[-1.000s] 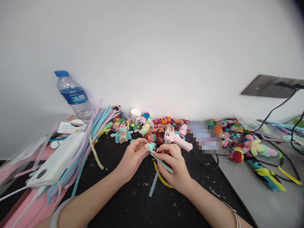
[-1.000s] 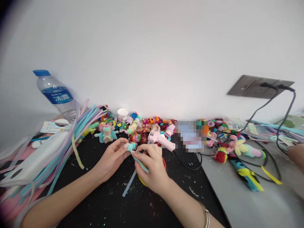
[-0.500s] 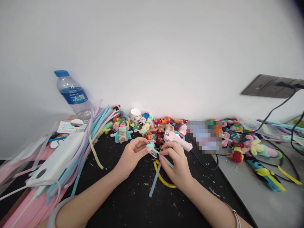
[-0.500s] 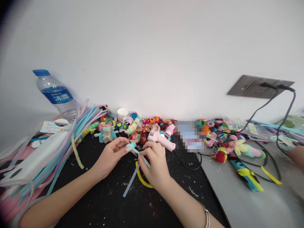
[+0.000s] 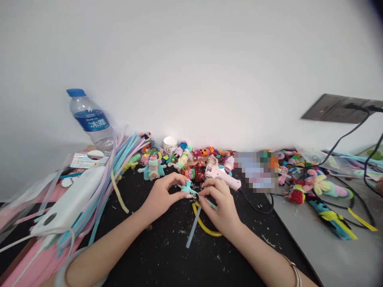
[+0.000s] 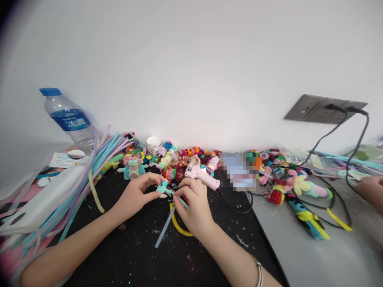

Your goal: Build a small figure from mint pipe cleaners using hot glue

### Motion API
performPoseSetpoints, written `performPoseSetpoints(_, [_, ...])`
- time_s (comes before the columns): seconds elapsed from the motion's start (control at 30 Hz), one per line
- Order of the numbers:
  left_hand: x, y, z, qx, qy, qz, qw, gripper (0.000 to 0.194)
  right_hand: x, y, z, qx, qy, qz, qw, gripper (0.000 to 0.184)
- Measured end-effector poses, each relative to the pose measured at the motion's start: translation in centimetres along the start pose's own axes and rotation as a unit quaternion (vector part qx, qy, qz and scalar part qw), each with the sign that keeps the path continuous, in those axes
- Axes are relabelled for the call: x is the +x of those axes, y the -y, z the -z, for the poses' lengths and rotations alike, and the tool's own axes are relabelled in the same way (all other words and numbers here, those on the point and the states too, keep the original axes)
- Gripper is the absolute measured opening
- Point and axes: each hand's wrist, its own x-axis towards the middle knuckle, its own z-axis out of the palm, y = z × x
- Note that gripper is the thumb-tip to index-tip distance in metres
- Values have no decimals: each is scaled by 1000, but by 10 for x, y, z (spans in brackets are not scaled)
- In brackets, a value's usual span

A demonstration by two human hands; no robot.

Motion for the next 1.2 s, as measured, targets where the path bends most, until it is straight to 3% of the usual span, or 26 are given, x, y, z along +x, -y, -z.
performPoseSetpoints(0.3, [-2,2,-8,-177,-32,82,980,22,-2,8,0,-18,-8,51,999,9])
performPoseSetpoints(0.63, [-8,-5,-20,-331,-50,134,933,18,-5,8,-4,-64,-9,81,995,10])
performPoseSetpoints(1.2, [-10,-2,-25,-402,-25,156,902,13,-3,11,-7,-99,38,76,991,19])
